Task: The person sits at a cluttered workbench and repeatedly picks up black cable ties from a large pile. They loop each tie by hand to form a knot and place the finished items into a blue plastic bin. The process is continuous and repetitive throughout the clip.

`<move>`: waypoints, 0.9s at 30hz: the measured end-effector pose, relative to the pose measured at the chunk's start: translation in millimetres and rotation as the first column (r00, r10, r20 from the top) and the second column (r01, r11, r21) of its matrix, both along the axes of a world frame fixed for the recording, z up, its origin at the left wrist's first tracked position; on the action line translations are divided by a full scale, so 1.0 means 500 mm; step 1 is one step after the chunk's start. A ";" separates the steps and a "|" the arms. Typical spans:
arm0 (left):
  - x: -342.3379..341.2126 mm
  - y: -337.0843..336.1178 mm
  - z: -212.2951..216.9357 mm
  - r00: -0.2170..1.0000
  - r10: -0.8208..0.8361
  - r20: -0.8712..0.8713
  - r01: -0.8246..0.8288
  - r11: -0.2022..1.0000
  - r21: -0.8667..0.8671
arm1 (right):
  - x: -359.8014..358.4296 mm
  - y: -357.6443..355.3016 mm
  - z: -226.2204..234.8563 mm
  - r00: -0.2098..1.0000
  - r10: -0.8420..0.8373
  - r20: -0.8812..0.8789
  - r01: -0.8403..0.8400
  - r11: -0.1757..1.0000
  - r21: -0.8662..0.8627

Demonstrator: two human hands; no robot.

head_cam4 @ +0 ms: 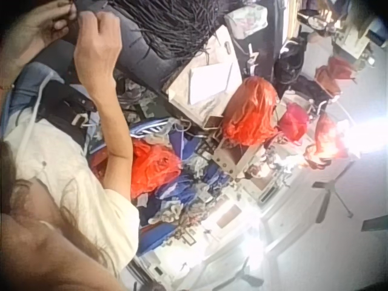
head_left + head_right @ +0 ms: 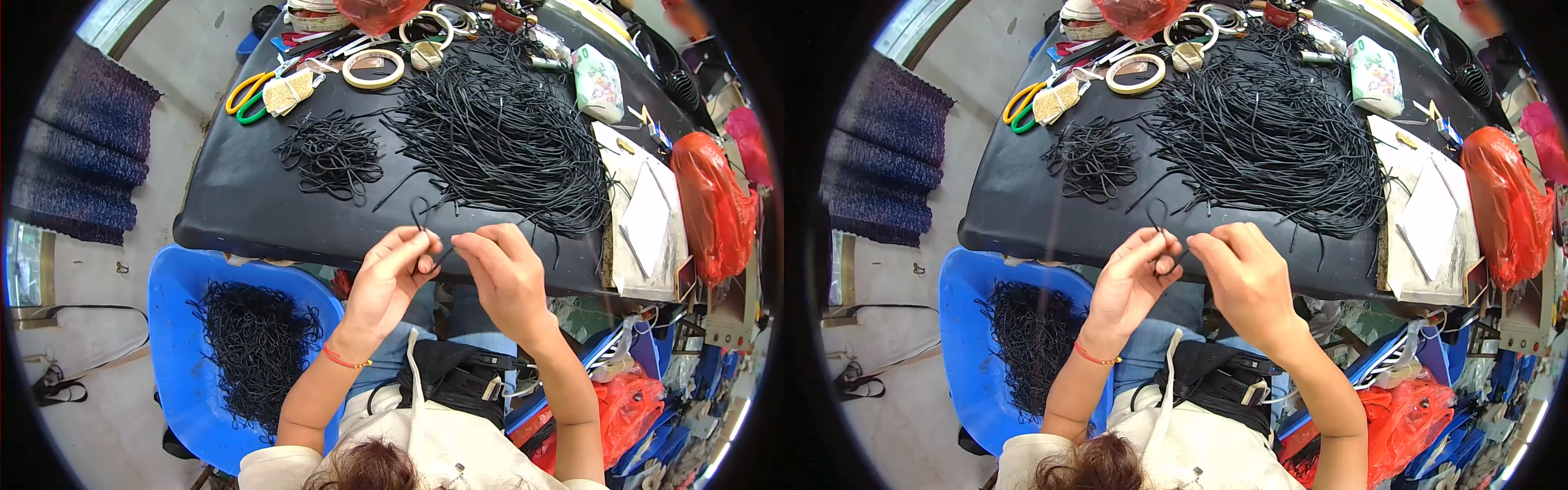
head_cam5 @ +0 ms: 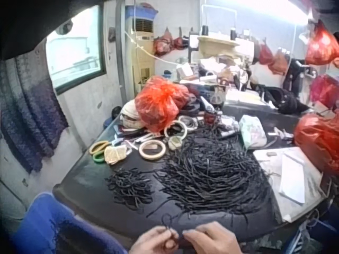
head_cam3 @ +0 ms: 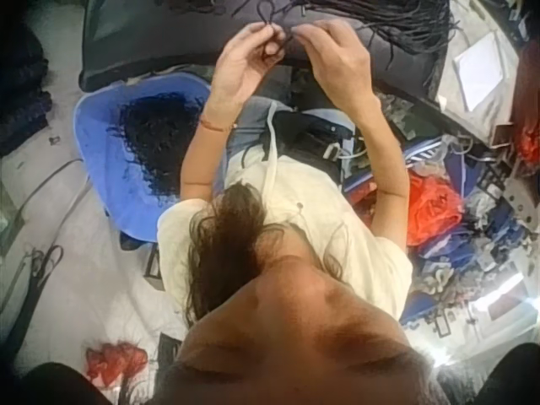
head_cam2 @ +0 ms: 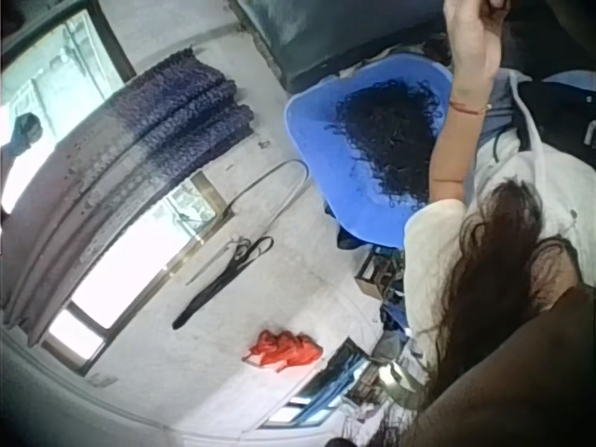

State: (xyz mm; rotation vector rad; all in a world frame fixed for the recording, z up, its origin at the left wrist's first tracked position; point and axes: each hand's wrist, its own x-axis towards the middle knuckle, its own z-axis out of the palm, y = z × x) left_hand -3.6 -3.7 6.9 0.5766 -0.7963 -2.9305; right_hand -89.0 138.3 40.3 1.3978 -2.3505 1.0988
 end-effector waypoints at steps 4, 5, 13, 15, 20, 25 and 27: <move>0.009 0.001 0.011 0.991 -0.133 0.034 0.137 0.968 -0.212 | 0.007 -0.014 -0.003 0.996 0.009 -0.092 -0.012 0.999 -0.031; 0.010 -0.001 0.005 0.990 -0.137 0.023 0.138 0.945 -0.296 | 0.010 -0.016 -0.007 0.996 0.003 -0.093 -0.006 0.999 -0.041; 0.021 -0.020 -0.001 0.978 -0.133 0.159 0.203 0.764 -0.613 | -0.008 0.035 0.036 0.994 0.014 -0.108 0.002 0.989 0.149; 0.020 -0.010 0.016 0.946 -0.205 0.250 0.313 0.385 -0.868 | -0.004 0.022 0.064 0.985 0.125 -0.117 -0.099 0.974 0.206; 0.040 -0.006 0.031 0.972 -0.236 -0.008 0.171 0.731 -0.661 | -0.040 0.026 0.018 0.981 0.075 0.177 -0.094 0.990 0.101; 0.021 -0.006 0.022 0.976 -0.219 -0.023 0.199 0.921 -0.336 | 0.027 0.017 -0.002 0.916 0.054 0.397 -0.065 0.998 0.013; 0.019 -0.010 0.016 0.983 -0.183 -0.019 0.161 0.909 -0.385 | 0.042 0.014 0.008 0.920 0.020 0.391 -0.025 1.000 0.006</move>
